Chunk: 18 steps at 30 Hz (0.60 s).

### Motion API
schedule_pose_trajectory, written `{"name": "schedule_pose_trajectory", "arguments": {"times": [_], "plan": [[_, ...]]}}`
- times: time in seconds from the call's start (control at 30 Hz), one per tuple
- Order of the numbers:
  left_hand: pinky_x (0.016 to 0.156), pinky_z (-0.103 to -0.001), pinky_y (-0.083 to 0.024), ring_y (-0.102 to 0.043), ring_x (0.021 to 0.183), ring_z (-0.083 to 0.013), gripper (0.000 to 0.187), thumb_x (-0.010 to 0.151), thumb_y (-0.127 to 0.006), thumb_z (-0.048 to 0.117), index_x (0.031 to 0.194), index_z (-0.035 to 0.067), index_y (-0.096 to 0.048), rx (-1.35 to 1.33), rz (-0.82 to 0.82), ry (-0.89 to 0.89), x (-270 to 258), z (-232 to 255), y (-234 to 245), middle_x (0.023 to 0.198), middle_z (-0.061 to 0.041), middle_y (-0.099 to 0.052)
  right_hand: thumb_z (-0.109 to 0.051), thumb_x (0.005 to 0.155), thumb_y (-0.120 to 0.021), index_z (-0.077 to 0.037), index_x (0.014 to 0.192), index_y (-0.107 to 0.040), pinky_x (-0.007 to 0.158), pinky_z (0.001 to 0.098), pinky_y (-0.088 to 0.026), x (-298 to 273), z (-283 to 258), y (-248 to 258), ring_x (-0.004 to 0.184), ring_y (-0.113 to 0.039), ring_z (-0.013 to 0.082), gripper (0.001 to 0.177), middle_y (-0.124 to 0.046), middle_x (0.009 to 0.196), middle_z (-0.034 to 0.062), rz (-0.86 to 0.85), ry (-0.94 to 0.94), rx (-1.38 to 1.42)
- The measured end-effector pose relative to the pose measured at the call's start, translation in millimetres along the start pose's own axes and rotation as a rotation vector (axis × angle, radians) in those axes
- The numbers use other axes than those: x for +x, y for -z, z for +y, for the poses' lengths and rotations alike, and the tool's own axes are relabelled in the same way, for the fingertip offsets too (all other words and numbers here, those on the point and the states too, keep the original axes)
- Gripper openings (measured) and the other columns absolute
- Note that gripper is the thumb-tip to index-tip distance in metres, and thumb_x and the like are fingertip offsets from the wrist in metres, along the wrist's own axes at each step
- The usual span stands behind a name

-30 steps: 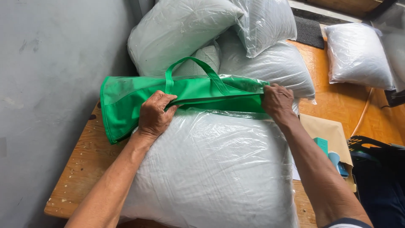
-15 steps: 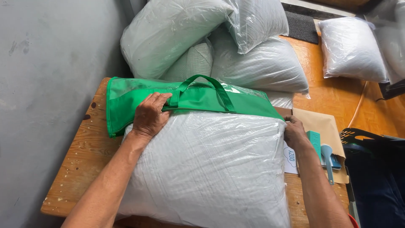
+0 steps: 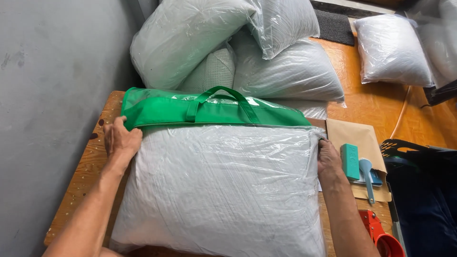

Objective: Cleaning a pillow with a lint roller and packaging it into a green zippered bag with product labels.

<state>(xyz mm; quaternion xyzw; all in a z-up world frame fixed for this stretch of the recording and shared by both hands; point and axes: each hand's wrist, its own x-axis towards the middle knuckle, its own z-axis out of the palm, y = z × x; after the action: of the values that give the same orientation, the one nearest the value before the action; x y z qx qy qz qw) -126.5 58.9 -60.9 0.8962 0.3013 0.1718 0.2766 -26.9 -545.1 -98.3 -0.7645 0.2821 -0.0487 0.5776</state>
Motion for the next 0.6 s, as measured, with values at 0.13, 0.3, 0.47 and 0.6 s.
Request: {"name": "schedule_pose_trajectory", "arguments": {"times": [0.13, 0.3, 0.47, 0.6], "plan": [[0.104, -0.061, -0.045, -0.053, 0.128, -0.0512, 0.062, 0.090, -0.054, 0.029, 0.149, 0.007, -0.054, -0.293, -0.246, 0.197, 4.3, -36.3, -23.0, 0.135, -0.031, -0.059, -0.040, 0.090, -0.060, -0.024, 0.112, -0.071, 0.101, 0.0439, -0.046, 21.2, 11.3, 3.5, 0.116, -0.061, 0.0300, 0.029, -0.069, 0.111, 0.0101, 0.137, 0.074, -0.066], [0.102, -0.061, -0.045, -0.054, 0.125, -0.0547, 0.053, 0.097, -0.050, 0.021, 0.141, -0.006, -0.059, -0.409, -0.212, 0.062, -15.3, -10.8, -6.2, 0.127, -0.038, -0.062, -0.031, 0.098, -0.050, -0.017, 0.092, -0.066, 0.076, 0.0349, -0.059, 53.4, 40.6, 5.8, 0.076, -0.069, 0.0176, 0.021, -0.066, 0.076, 0.0090, 0.269, 0.354, 0.341], [0.097, -0.059, -0.046, -0.059, 0.121, -0.0485, 0.041, 0.101, -0.048, 0.021, 0.131, 0.002, -0.067, -0.508, -0.193, -0.043, -20.9, -18.9, -5.2, 0.118, -0.031, -0.066, -0.030, 0.108, -0.055, -0.019, 0.101, -0.062, 0.085, 0.0420, -0.060, -18.3, 15.7, 4.3, 0.082, -0.070, 0.0176, 0.015, -0.069, 0.087, 0.0109, 0.138, 0.412, 0.549], [0.092, -0.057, -0.048, -0.063, 0.112, -0.0403, 0.040, 0.097, -0.042, 0.012, 0.127, 0.006, -0.069, -0.522, -0.249, -0.072, -11.8, -82.1, -28.0, 0.105, -0.027, -0.067, -0.013, 0.106, -0.043, -0.013, 0.109, -0.058, 0.096, 0.0519, -0.054, -92.6, 5.6, 21.8, 0.103, -0.067, 0.0229, 0.015, -0.070, 0.099, 0.0169, 0.062, 0.441, 0.341]]}}
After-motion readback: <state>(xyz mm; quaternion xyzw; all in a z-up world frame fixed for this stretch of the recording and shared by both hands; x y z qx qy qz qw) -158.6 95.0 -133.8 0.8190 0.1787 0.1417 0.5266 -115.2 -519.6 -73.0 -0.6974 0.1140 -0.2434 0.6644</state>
